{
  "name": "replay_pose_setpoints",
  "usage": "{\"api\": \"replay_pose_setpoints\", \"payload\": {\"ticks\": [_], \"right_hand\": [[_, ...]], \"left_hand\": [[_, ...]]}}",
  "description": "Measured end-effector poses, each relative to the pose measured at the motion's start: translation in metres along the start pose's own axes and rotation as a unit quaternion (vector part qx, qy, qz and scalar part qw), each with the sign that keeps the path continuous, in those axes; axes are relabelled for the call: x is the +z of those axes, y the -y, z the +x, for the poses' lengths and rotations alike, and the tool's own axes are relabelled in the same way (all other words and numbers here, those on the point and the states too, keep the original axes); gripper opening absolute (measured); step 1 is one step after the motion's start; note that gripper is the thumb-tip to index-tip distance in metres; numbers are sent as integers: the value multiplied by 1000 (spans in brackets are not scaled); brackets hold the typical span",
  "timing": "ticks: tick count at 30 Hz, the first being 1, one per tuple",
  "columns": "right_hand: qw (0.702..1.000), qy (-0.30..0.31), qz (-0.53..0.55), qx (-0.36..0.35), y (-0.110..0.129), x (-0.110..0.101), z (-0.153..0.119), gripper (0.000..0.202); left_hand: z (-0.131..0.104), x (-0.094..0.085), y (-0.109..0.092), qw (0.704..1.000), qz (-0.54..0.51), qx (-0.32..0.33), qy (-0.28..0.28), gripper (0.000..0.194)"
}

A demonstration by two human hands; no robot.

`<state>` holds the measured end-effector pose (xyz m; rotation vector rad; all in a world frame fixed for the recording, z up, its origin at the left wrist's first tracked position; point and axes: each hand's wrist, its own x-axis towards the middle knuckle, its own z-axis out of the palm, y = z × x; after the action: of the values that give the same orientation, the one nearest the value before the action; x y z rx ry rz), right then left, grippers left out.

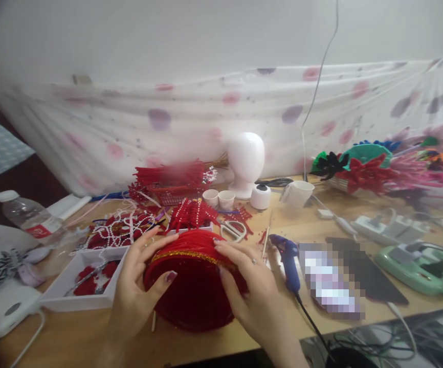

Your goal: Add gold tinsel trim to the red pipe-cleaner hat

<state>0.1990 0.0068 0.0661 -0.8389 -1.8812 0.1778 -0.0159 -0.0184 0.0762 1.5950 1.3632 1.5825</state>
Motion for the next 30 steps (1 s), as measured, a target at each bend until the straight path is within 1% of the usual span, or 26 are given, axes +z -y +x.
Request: {"api": "replay_pose_setpoints", "payload": {"ticks": [2, 3, 6, 9, 14, 16, 18, 21, 23, 25, 28, 30], "right_hand": [[999, 37, -3, -1, 4, -8, 4, 36], [999, 46, -1, -4, 5, -11, 7, 34], [999, 42, 19, -9, 9, -16, 13, 22], [999, 35, 25, -1, 16, -20, 21, 19], [999, 38, -1, 36, 27, -25, 30, 15], [999, 34, -12, 35, 28, -26, 31, 16], [999, 28, -19, 29, 27, -26, 30, 16], [999, 31, -15, 22, 25, -24, 28, 16], [999, 37, -9, 21, 24, -22, 26, 16], [999, 38, -12, 18, 24, -21, 25, 15], [999, 32, -28, 9, 24, -21, 25, 15], [999, 33, -37, 9, 25, -22, 25, 16]], "left_hand": [[-2, 2, -3, 999, -8, -24, -31, 68], [-3, 2, -4, 999, -13, -32, -38, 67], [-5, 3, -6, 998, -25, -36, -41, 63], [-7, 2, -2, 999, -23, -18, -33, 56], [-8, -3, 7, 998, 36, 52, -26, 39], [-7, -8, 9, 994, 67, 86, -7, 38], [-3, -14, 9, 985, 104, 133, 21, 40], [6, -22, 6, 960, 162, 222, 59, 48], [12, -25, 1, 943, 182, 267, 74, 54], [18, -24, -4, 942, 167, 276, 97, 54], [24, -21, -11, 952, 89, 249, 154, 46], [26, -20, -14, 953, 56, 229, 189, 40]]}}
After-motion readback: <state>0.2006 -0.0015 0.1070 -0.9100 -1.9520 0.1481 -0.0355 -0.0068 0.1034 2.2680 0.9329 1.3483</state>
